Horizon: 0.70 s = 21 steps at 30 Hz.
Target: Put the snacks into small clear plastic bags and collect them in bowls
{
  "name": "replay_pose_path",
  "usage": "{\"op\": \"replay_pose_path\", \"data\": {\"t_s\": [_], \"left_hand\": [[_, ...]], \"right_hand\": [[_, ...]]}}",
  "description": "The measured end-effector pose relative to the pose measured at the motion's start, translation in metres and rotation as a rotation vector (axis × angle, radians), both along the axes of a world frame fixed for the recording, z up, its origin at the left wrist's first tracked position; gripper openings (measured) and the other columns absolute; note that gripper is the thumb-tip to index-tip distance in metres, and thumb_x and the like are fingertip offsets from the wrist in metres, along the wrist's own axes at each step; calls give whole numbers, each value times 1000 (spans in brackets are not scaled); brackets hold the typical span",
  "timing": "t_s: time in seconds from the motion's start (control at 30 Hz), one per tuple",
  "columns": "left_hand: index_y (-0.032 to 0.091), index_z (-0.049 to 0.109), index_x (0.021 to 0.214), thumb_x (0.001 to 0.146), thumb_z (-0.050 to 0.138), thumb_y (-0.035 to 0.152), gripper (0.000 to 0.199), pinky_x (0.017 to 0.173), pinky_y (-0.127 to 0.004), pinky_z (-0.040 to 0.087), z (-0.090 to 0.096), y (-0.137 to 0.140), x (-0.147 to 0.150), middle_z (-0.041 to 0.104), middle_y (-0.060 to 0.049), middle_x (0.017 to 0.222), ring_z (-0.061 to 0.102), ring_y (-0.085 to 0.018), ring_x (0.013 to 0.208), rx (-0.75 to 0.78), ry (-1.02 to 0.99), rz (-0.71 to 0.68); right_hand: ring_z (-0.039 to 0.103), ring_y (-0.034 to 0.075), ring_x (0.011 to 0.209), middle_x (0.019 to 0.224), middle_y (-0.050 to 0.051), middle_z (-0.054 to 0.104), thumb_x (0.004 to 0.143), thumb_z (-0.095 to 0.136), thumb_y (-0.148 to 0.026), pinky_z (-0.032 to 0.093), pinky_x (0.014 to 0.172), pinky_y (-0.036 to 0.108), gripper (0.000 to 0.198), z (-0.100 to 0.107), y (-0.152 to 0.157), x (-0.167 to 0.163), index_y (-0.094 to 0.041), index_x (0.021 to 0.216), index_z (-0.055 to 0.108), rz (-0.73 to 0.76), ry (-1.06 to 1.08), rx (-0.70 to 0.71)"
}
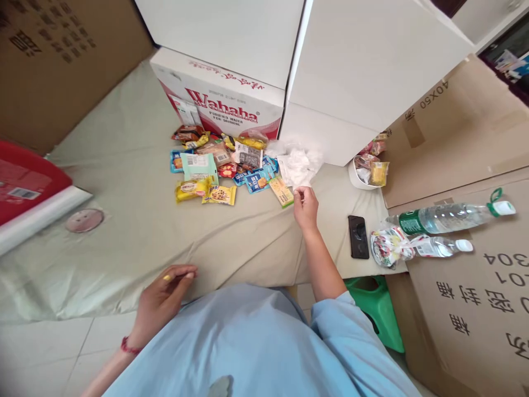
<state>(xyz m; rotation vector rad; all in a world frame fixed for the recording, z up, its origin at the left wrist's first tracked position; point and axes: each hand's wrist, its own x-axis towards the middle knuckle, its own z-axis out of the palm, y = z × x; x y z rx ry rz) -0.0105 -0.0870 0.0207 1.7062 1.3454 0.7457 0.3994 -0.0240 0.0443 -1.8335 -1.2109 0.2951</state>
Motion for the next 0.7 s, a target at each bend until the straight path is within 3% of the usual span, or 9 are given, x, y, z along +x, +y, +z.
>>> {"op": "replay_pose_path", "data": {"t_s": [0.1,0.2,0.27,0.33,0.5,0.6,0.7], "left_hand": [[24,73,95,96,55,43,26,76,-30,58,14,18,33,75,-5,94,71,-19,83,70,-61,-174],[24,73,98,97,53,36,23,77,-30,57,30,28,55,75,-5,96,71,-18,84,167,-66,-336],[24,73,99,97,52,33,22,79,-30,57,36,26,58,75,-5,97,72,-18,86,208,-71,-368],[25,73,98,97,53,33,22,80,-30,57,34,19,52,75,-5,98,72,-18,88,184,-91,-315],[23,74,93,93,59,44,26,72,-30,57,14,3,30,74,-5,89,69,-18,79,-112,-200,-82],[21,71,90,91,63,53,34,67,-29,56,18,13,40,71,-4,85,67,-17,75,-273,-328,-22],[19,68,88,90,62,62,43,60,-27,54,37,30,74,70,-6,88,66,-16,75,-365,-461,-58]], "right_hand": [[61,21,93,121,13,61,98,51,-32,50,91,35,26,-3,16,7,-19,115,64,-107,-244,-33],[61,22,99,137,16,54,90,57,-21,50,93,37,43,-2,51,31,-18,133,62,-66,-356,-225],[61,24,98,126,15,61,88,57,-18,50,92,38,37,0,66,44,-16,123,68,-21,-362,-333],[61,24,96,110,13,66,88,54,-20,50,92,39,26,1,64,48,-16,106,73,-24,-309,-297],[61,17,75,99,5,67,89,63,-41,53,76,34,25,-4,2,9,-22,103,72,-48,135,123],[57,15,66,78,-2,63,86,70,-42,50,69,31,20,-6,-43,-40,-25,96,71,11,419,124],[57,16,67,80,-1,64,90,69,-40,49,68,32,14,1,-70,-83,-28,94,72,135,472,57]]}}
